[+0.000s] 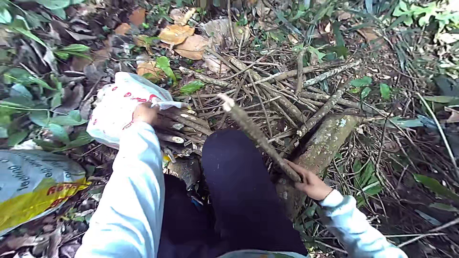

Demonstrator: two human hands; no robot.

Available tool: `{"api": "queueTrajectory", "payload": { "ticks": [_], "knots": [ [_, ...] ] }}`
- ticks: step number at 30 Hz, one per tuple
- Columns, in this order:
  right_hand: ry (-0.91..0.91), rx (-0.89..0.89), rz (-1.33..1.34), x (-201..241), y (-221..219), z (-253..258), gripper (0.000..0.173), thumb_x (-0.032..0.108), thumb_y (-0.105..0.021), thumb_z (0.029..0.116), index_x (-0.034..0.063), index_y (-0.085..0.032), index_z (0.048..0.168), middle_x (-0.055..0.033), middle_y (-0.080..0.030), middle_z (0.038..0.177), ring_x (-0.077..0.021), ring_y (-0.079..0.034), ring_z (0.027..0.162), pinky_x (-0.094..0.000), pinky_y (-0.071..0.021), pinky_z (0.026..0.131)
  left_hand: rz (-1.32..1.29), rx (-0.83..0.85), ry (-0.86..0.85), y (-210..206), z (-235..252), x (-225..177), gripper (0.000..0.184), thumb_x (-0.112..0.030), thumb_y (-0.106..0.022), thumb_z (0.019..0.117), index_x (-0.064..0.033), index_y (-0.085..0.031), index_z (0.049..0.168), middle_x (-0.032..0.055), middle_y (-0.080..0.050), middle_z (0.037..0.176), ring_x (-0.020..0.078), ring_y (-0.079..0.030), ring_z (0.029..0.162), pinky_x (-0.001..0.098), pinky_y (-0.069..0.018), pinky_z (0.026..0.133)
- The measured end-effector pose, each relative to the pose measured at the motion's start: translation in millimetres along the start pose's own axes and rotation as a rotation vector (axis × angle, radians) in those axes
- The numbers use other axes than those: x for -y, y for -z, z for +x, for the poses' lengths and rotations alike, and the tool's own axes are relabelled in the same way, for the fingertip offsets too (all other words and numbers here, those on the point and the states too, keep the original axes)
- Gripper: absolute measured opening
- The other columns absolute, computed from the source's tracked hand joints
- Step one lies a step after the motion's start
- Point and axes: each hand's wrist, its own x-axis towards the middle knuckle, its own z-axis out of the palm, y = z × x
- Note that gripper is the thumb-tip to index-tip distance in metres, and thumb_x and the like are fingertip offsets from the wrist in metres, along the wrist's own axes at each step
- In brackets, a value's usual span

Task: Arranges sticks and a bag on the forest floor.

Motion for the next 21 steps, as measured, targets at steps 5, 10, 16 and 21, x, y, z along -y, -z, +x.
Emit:
{"api": "queueTrajectory", "payload": {
  "ticks": [5, 10, 16, 21],
  "knots": [
    [0.126, 0.271, -0.231, 75.6, 14.6, 30.0, 0.081, -0.013, -0.060, 0.0819, 0.0009, -0.036, 0.158, -0.0239, -0.050, 0.153, -0.0331, -0.052, 0.140, -0.0486, -0.0407, 0.117, -0.071, -0.071, -0.097, 23.1, -15.3, -3.6, 0.033, -0.022, -0.058, 0.1051, 0.0059, -0.070, 0.117, 0.0330, -0.067, 0.119, 0.0510, -0.061, 0.120, 0.0724, -0.0405, 0.102],
    [0.103, 0.349, -0.373, 144.4, 16.2, 86.8, 0.075, -0.011, -0.061, 0.0902, 0.0070, -0.037, 0.160, -0.0245, -0.055, 0.148, -0.0365, -0.056, 0.134, -0.0539, -0.0427, 0.113, 0.050, 0.005, -0.146, 19.6, -14.0, -13.7, 0.032, -0.025, -0.056, 0.1058, 0.0024, -0.071, 0.113, 0.0316, -0.069, 0.115, 0.0507, -0.063, 0.116, 0.0739, -0.0429, 0.098],
    [0.092, 0.295, -0.425, 194.0, -34.3, 145.4, 0.068, -0.002, -0.066, 0.0944, 0.0077, -0.042, 0.157, -0.0248, -0.060, 0.141, -0.0396, -0.058, 0.130, -0.0580, -0.0433, 0.111, 0.138, 0.056, -0.164, 8.1, -12.0, -29.5, 0.034, -0.026, -0.054, 0.1074, 0.0003, -0.069, 0.122, 0.0317, -0.067, 0.121, 0.0517, -0.062, 0.119, 0.0744, -0.0433, 0.099],
    [0.104, 0.180, -0.293, 241.5, -134.0, 238.4, 0.051, 0.012, -0.071, 0.0947, 0.0027, -0.057, 0.143, -0.0278, -0.065, 0.129, -0.0428, -0.063, 0.121, -0.0648, -0.0478, 0.103, 0.251, 0.100, -0.222, 1.6, -18.5, -36.1, 0.033, -0.025, -0.053, 0.1079, -0.0004, -0.069, 0.123, 0.0311, -0.067, 0.122, 0.0521, -0.062, 0.120, 0.0741, -0.0448, 0.096]
  ]
}}
